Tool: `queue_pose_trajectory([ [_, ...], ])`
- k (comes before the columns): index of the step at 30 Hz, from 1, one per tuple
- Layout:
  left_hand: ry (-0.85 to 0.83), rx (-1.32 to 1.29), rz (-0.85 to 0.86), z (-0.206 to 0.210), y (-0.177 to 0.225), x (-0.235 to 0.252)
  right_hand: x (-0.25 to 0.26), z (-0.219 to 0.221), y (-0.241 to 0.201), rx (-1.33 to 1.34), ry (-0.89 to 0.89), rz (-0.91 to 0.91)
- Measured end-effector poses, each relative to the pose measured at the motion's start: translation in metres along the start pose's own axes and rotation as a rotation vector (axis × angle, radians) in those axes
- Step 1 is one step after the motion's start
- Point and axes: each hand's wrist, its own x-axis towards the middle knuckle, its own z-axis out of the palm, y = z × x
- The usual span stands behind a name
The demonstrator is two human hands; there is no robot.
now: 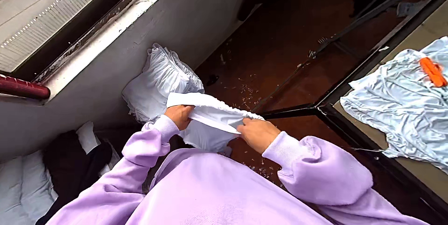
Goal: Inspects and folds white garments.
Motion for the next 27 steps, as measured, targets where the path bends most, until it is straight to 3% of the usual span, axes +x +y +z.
queue_pose_trajectory([
  [1, 0.093, -0.139, 0.172, -0.003, 0.001, 0.001, 0.002, -0.002, -0.001, 0.093, 0.154, -0.083],
  [3, 0.104, -0.421, 0.436, -0.004, 0.019, 0.006, 0.005, -0.010, -0.011, 0.330, 0.397, -0.219],
  [5, 0.122, -0.487, 0.520, -0.005, 0.041, 0.006, 0.013, -0.016, -0.020, 0.578, 0.569, -0.307],
  [7, 0.209, -0.548, 0.586, -0.012, 0.040, 0.007, 0.013, -0.025, -0.018, 0.887, 0.442, -0.384],
  [9, 0.222, -0.781, 0.644, -0.032, 0.018, 0.003, 0.009, -0.030, -0.005, 1.068, 0.159, -0.503],
  [11, 0.222, -0.932, 0.632, -0.050, -0.009, -0.008, 0.009, -0.028, 0.008, 0.933, 0.017, -0.597],
  [14, 0.144, -0.689, 0.503, -0.058, -0.021, -0.023, 0.016, -0.023, -0.003, 0.661, 0.184, -0.600],
  [17, 0.137, -0.550, 0.514, -0.030, 0.003, -0.024, 0.029, -0.023, -0.031, 0.682, 0.295, -0.599],
  [20, 0.181, -0.489, 0.578, -0.033, -0.015, -0.033, 0.036, -0.028, -0.030, 0.529, -0.014, -0.501],
  [22, 0.177, -0.307, 0.519, -0.048, -0.041, -0.053, 0.038, -0.025, -0.030, 0.271, -0.202, -0.352],
  [24, 0.112, -0.026, 0.319, -0.059, -0.065, -0.079, 0.043, -0.023, -0.036, 0.085, -0.309, -0.196],
  [27, -0.304, 0.251, -0.342, -0.065, -0.073, -0.094, 0.053, -0.016, -0.050, 0.091, -0.133, -0.252],
])
